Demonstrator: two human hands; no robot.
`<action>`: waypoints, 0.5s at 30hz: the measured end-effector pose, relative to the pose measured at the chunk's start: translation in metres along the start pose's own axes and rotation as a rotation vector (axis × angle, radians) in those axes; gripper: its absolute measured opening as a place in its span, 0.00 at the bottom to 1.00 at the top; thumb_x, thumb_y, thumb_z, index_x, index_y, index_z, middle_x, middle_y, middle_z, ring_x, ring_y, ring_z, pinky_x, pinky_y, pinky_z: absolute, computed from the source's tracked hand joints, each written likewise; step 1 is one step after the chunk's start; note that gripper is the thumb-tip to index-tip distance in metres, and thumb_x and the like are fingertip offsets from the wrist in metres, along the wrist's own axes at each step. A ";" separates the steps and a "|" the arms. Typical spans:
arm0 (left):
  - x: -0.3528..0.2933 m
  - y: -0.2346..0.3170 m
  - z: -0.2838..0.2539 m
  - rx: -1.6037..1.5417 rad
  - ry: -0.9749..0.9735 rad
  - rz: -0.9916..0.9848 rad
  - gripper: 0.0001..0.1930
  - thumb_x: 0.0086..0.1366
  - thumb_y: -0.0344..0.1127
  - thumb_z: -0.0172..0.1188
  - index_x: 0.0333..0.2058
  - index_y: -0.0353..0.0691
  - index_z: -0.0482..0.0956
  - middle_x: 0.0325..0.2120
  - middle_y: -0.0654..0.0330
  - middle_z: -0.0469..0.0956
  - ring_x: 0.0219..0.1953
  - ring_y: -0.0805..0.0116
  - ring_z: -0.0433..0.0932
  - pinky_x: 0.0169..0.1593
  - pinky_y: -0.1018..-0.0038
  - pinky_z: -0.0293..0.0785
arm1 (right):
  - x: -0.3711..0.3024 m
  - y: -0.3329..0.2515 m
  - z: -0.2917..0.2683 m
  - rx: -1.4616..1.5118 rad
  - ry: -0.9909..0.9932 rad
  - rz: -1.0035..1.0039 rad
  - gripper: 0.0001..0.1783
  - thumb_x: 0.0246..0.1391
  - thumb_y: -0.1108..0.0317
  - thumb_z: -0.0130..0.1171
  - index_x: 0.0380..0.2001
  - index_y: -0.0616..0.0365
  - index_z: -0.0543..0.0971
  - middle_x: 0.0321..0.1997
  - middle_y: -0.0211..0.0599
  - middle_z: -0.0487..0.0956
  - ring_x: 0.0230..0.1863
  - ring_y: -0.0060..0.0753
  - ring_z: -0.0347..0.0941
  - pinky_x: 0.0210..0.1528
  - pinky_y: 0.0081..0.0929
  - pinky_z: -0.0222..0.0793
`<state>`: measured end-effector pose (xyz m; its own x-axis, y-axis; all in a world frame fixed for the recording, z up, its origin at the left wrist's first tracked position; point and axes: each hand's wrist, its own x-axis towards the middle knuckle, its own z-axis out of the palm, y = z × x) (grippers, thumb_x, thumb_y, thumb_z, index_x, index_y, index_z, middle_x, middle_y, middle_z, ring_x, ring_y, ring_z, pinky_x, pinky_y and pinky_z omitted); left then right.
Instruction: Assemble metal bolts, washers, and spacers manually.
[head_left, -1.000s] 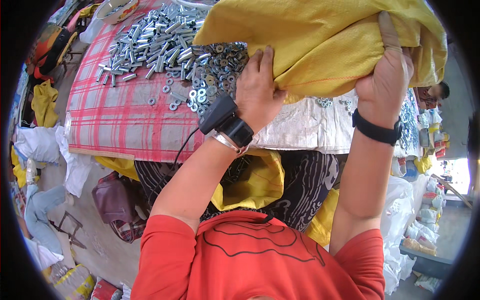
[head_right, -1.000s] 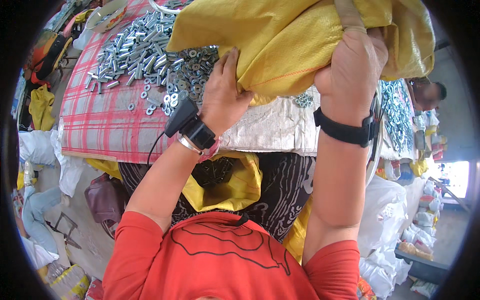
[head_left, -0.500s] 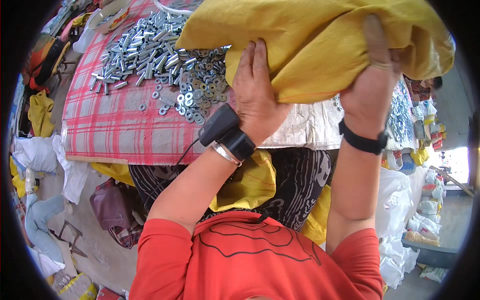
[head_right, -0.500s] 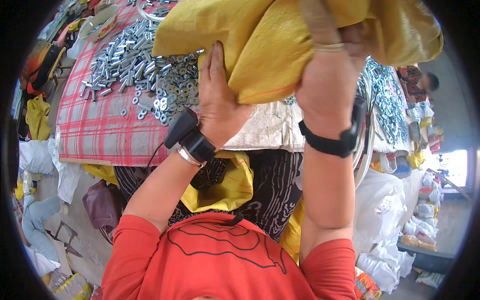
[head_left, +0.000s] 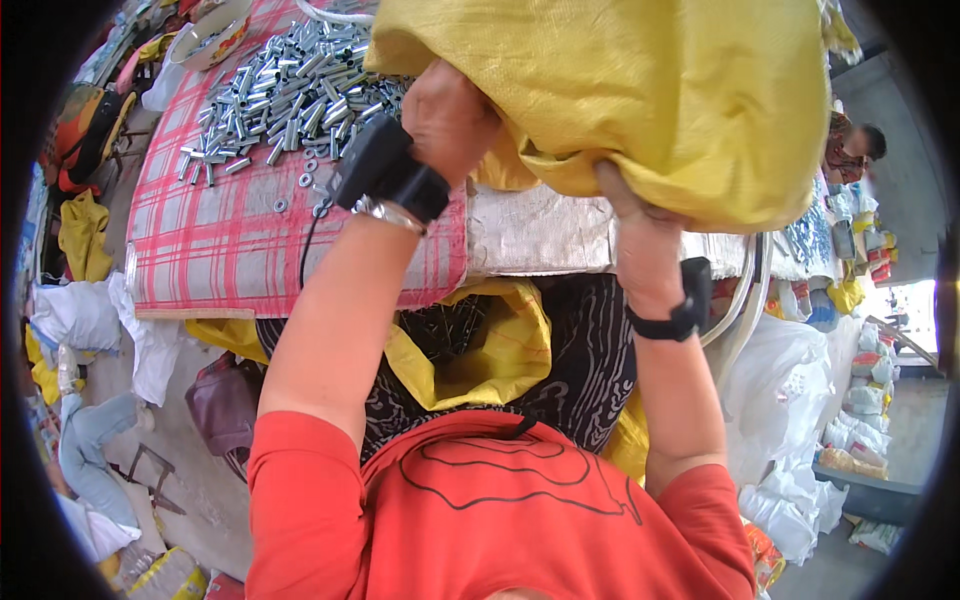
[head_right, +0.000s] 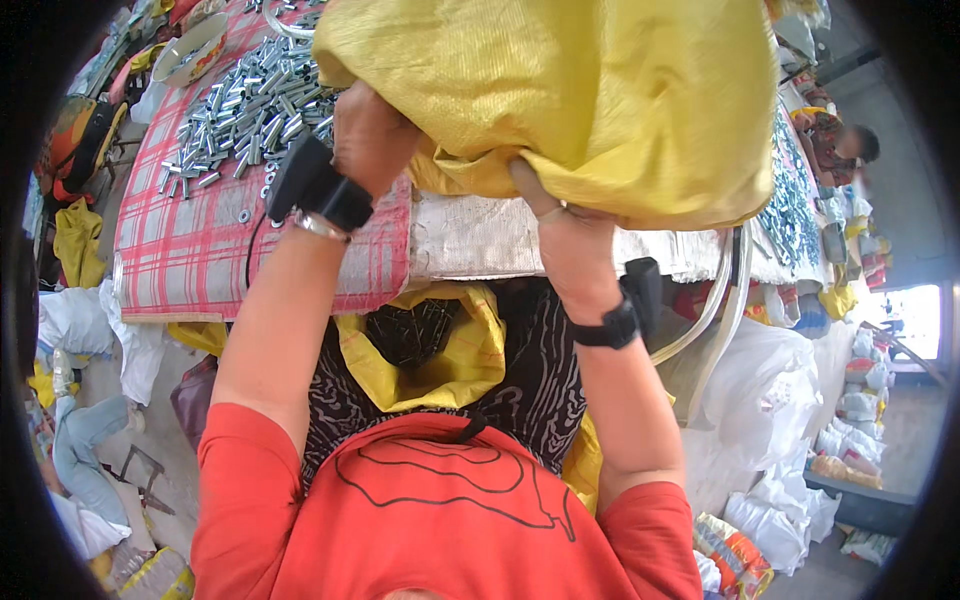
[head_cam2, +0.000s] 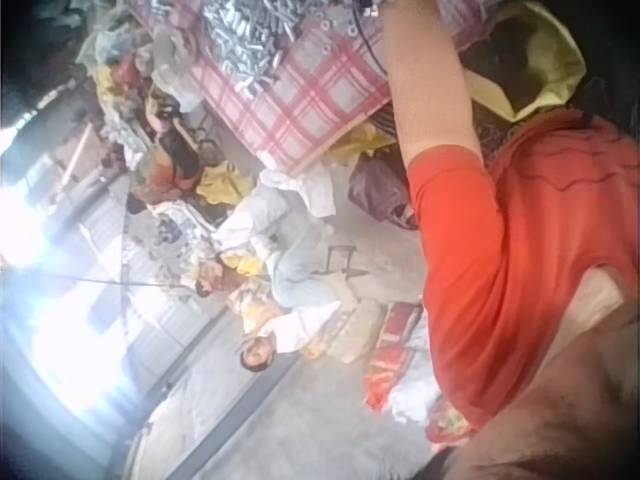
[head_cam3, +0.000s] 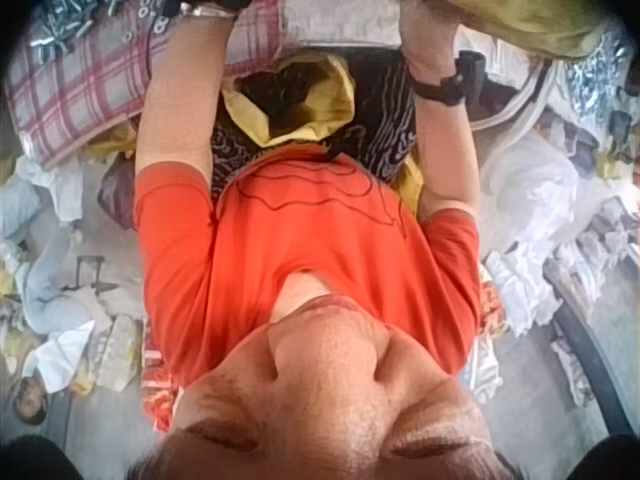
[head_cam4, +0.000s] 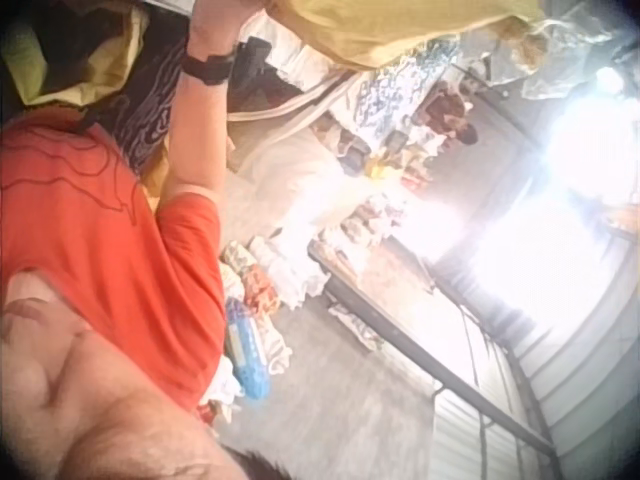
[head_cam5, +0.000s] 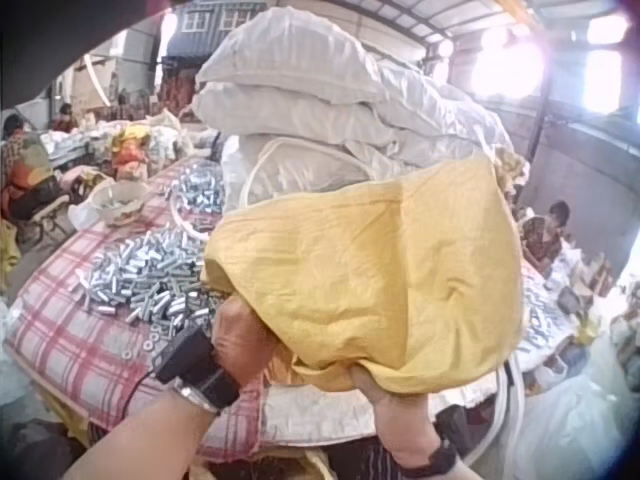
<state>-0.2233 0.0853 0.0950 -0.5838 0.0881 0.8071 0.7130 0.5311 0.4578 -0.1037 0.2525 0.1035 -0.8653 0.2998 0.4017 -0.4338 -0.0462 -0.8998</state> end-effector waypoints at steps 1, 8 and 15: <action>0.000 -0.010 0.002 0.019 -0.089 -0.059 0.09 0.52 0.29 0.61 0.34 0.38 0.80 0.28 0.49 0.80 0.32 0.48 0.79 0.35 0.62 0.76 | 0.001 0.015 0.001 -0.049 0.056 0.032 0.23 0.49 0.75 0.68 0.49 0.61 0.74 0.47 0.29 0.78 0.45 0.23 0.73 0.52 0.25 0.68; -0.020 0.025 0.000 -0.152 -0.191 -0.362 0.23 0.52 0.29 0.57 0.49 0.32 0.70 0.43 0.38 0.74 0.47 0.37 0.71 0.50 0.56 0.69 | 0.000 0.048 -0.016 -0.778 -0.019 0.291 0.27 0.60 0.55 0.55 0.57 0.60 0.67 0.58 0.46 0.71 0.56 0.49 0.68 0.59 0.36 0.63; -0.076 -0.006 0.018 0.030 -0.417 -0.245 0.35 0.56 0.30 0.57 0.61 0.27 0.56 0.55 0.33 0.66 0.57 0.38 0.65 0.59 0.59 0.62 | 0.023 0.106 0.034 -0.763 -0.097 0.295 0.15 0.54 0.65 0.46 0.39 0.58 0.79 0.44 0.52 0.78 0.48 0.53 0.73 0.51 0.41 0.68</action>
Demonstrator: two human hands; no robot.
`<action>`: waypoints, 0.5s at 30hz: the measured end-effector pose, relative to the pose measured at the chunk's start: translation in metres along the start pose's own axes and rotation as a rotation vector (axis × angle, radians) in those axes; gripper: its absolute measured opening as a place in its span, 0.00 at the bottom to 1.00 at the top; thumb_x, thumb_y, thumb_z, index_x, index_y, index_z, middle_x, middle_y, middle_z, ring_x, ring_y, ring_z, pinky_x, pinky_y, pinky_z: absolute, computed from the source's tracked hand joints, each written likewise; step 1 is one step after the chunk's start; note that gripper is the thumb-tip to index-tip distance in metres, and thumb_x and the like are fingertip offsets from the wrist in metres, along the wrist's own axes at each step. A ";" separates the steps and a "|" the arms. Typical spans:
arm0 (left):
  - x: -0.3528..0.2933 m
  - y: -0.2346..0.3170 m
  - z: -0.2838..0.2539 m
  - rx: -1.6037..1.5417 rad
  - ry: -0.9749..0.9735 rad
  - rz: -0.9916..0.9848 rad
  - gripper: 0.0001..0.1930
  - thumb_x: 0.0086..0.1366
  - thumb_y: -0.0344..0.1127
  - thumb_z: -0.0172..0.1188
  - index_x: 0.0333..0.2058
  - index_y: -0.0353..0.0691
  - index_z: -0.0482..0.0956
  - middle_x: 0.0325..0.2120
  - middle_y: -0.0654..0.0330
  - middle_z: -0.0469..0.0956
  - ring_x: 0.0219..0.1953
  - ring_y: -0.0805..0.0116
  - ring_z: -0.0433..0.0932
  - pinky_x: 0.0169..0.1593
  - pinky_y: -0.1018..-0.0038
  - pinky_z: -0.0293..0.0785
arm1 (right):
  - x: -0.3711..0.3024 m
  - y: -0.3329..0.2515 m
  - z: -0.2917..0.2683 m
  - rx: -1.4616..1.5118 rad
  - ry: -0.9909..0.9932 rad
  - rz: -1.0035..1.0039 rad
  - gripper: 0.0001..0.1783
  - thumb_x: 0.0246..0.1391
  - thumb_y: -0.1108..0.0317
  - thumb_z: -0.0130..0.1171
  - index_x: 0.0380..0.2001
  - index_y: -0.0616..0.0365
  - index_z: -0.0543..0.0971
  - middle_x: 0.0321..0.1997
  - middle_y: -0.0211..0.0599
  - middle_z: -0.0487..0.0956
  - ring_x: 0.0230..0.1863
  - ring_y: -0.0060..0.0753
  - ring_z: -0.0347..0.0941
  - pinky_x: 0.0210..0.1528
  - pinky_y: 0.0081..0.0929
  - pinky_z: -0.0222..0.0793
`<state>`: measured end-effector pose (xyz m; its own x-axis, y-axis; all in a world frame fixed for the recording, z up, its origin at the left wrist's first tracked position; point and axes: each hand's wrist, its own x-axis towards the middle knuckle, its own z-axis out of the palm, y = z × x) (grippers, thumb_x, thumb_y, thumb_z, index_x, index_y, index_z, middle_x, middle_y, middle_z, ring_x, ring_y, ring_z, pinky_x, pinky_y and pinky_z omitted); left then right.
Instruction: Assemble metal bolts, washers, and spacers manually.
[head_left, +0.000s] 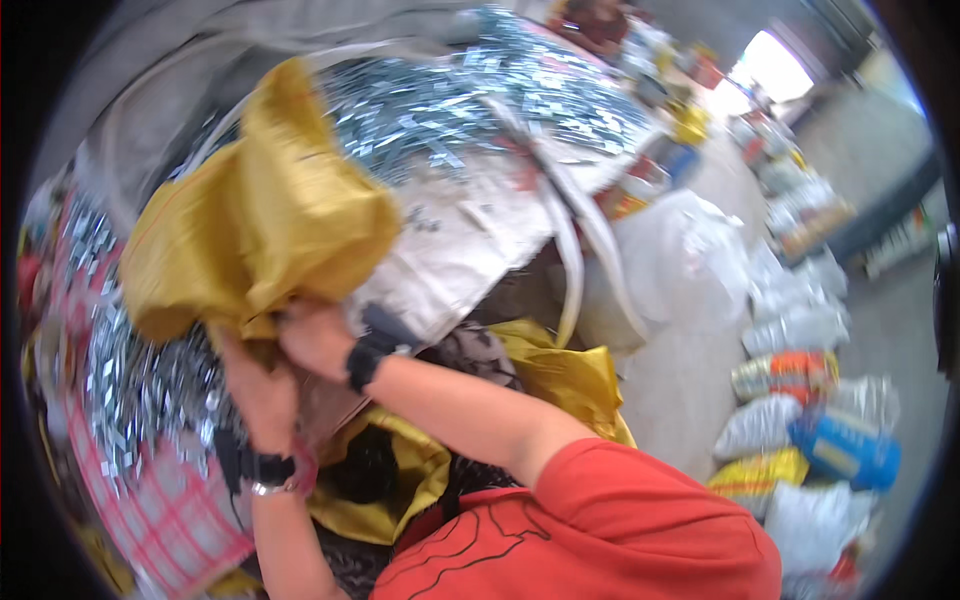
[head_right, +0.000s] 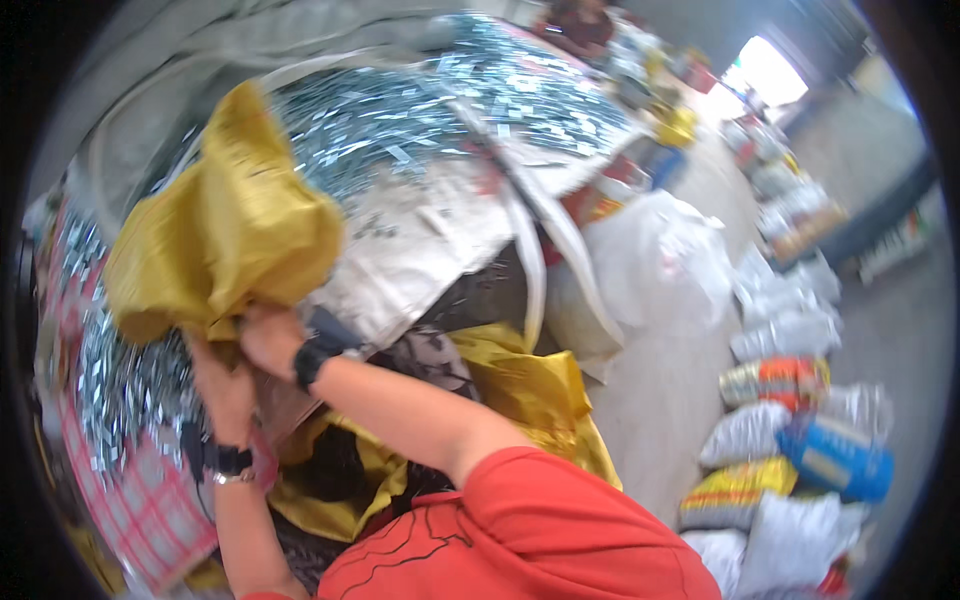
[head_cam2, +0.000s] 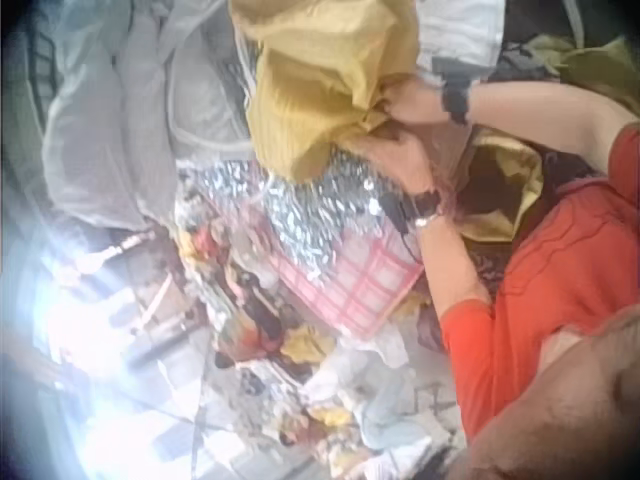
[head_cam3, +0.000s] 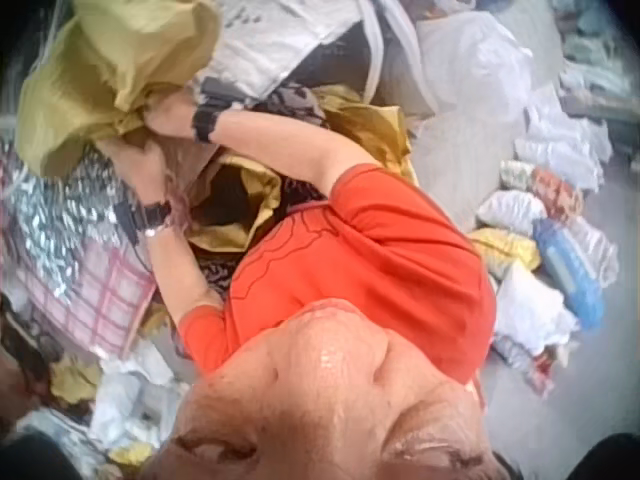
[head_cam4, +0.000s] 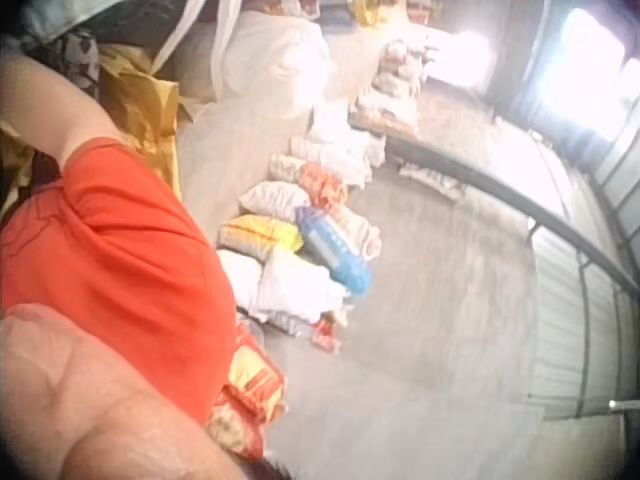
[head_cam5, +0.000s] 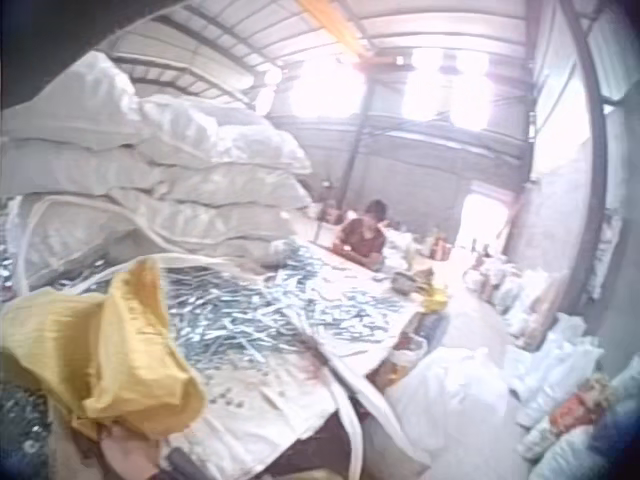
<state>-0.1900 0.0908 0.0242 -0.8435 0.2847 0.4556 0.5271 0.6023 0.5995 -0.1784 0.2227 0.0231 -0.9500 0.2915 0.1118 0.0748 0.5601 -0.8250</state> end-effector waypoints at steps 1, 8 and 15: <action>0.011 -0.002 0.003 -0.005 0.032 0.020 0.33 0.58 0.30 0.57 0.61 0.31 0.58 0.54 0.35 0.67 0.57 0.40 0.66 0.58 0.61 0.63 | 0.011 -0.004 0.005 -0.002 0.059 0.033 0.15 0.53 0.65 0.47 0.37 0.61 0.79 0.39 0.54 0.79 0.42 0.55 0.76 0.45 0.42 0.71; 0.049 -0.015 0.004 -0.047 -0.082 -0.046 0.34 0.62 0.31 0.56 0.63 0.25 0.53 0.58 0.36 0.64 0.60 0.45 0.64 0.63 0.66 0.58 | 0.047 0.000 0.007 0.032 0.187 0.037 0.14 0.50 0.66 0.52 0.32 0.66 0.79 0.37 0.62 0.78 0.39 0.59 0.76 0.41 0.42 0.73; -0.002 0.014 -0.033 -0.388 0.057 -0.121 0.39 0.61 0.31 0.62 0.66 0.30 0.49 0.63 0.45 0.57 0.62 0.57 0.61 0.65 0.66 0.55 | -0.008 -0.066 -0.091 1.110 -0.016 -0.039 0.17 0.59 0.65 0.56 0.48 0.64 0.76 0.44 0.36 0.79 0.45 0.28 0.75 0.45 0.28 0.72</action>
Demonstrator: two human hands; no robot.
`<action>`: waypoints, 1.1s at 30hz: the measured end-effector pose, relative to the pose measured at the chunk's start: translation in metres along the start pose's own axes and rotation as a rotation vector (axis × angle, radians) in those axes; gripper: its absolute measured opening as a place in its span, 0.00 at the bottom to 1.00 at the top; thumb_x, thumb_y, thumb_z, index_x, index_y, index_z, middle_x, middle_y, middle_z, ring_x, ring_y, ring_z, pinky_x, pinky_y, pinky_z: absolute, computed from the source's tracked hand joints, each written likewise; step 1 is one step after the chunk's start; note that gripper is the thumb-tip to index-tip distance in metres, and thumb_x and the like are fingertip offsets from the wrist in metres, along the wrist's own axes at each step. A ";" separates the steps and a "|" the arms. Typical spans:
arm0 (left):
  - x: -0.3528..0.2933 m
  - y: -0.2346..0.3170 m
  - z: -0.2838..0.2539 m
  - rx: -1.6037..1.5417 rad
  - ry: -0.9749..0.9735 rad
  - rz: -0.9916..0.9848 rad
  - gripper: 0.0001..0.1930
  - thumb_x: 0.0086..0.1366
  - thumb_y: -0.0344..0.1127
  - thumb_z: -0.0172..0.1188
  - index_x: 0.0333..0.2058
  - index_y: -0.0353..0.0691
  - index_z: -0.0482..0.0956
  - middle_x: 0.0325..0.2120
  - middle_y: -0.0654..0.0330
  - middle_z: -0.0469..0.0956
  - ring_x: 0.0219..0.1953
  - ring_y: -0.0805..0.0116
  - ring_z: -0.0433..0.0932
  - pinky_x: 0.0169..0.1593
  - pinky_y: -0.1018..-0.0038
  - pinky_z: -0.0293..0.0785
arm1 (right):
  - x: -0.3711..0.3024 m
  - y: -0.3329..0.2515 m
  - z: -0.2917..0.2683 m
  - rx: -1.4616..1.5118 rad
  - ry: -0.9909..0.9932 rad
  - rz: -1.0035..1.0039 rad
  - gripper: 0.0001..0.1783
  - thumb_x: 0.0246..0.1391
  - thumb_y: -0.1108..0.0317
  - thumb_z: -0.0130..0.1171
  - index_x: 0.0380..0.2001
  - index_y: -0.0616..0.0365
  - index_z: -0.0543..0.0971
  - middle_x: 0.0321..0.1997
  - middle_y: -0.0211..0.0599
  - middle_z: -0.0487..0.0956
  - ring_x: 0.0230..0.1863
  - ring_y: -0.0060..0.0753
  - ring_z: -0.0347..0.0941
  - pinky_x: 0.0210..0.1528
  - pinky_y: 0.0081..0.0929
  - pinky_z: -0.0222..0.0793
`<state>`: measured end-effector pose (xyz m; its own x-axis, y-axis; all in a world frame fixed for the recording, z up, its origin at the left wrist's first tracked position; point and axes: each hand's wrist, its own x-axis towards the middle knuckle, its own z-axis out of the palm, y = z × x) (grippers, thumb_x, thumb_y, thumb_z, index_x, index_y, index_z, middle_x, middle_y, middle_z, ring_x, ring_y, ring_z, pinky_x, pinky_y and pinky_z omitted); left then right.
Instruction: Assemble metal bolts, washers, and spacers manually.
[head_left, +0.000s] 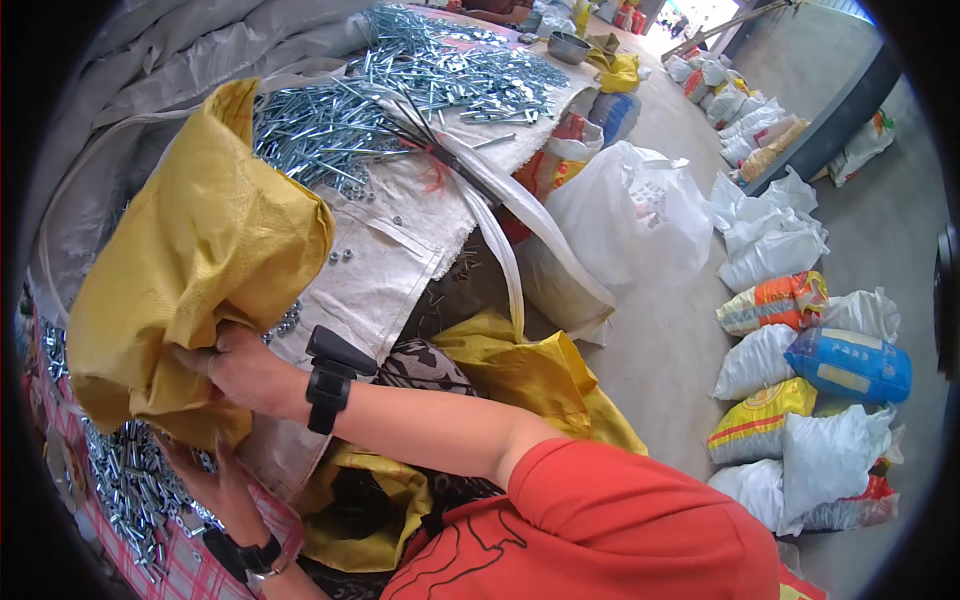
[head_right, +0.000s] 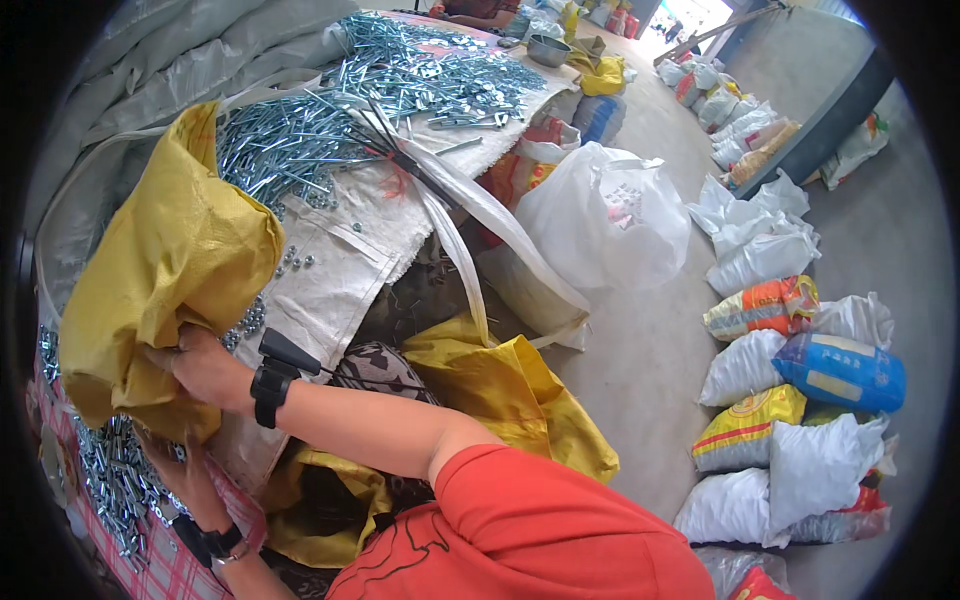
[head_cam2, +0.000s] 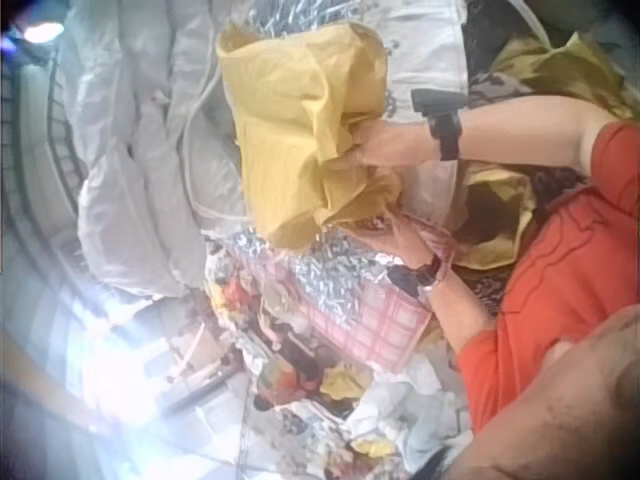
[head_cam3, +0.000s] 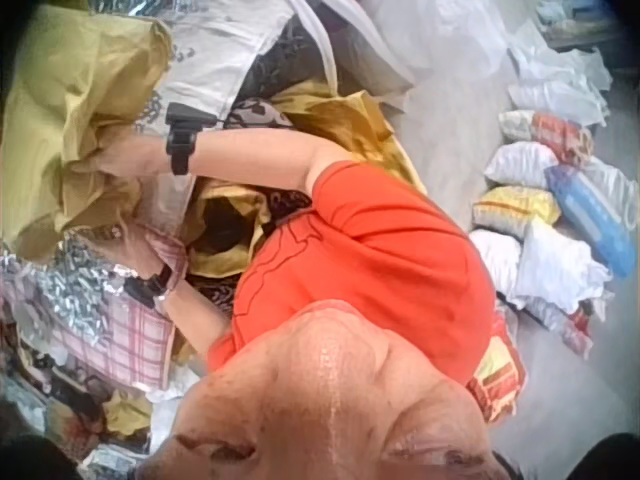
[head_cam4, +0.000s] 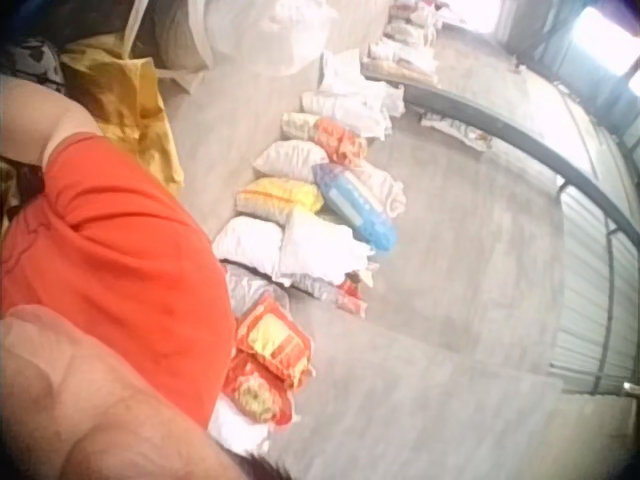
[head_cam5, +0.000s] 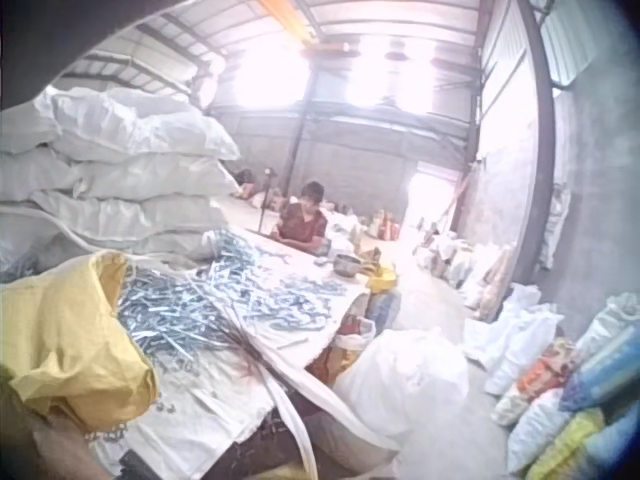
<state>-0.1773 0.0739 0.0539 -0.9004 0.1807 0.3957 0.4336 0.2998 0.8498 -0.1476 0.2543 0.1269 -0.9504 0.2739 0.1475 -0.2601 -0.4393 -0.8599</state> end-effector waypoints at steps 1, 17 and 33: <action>-0.006 -0.001 0.005 -0.035 0.026 0.023 0.41 0.60 0.29 0.63 0.66 0.31 0.48 0.63 0.46 0.57 0.62 0.58 0.61 0.64 0.66 0.56 | -0.003 -0.015 0.005 0.170 -0.071 0.088 0.17 0.60 0.66 0.57 0.49 0.64 0.75 0.44 0.31 0.78 0.46 0.24 0.74 0.46 0.25 0.71; 0.020 -0.021 0.034 -0.233 0.101 -0.099 0.38 0.56 0.29 0.67 0.61 0.29 0.56 0.59 0.50 0.63 0.57 0.64 0.66 0.60 0.68 0.62 | -0.049 -0.007 0.032 -0.165 -0.076 -0.226 0.17 0.53 0.77 0.57 0.48 0.58 0.77 0.50 0.35 0.78 0.52 0.29 0.70 0.55 0.26 0.64; 0.009 -0.034 0.027 -0.361 0.067 -0.257 0.28 0.59 0.28 0.65 0.56 0.28 0.65 0.54 0.54 0.69 0.53 0.67 0.70 0.55 0.72 0.67 | -0.048 -0.067 0.015 -0.262 -0.013 -0.507 0.14 0.56 0.76 0.57 0.47 0.62 0.76 0.46 0.36 0.79 0.50 0.31 0.72 0.53 0.27 0.66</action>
<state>-0.1990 0.0906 0.0190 -0.9828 0.0787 0.1670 0.1659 -0.0207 0.9859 -0.0872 0.2578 0.1842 -0.7201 0.3840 0.5779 -0.6348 -0.0286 -0.7721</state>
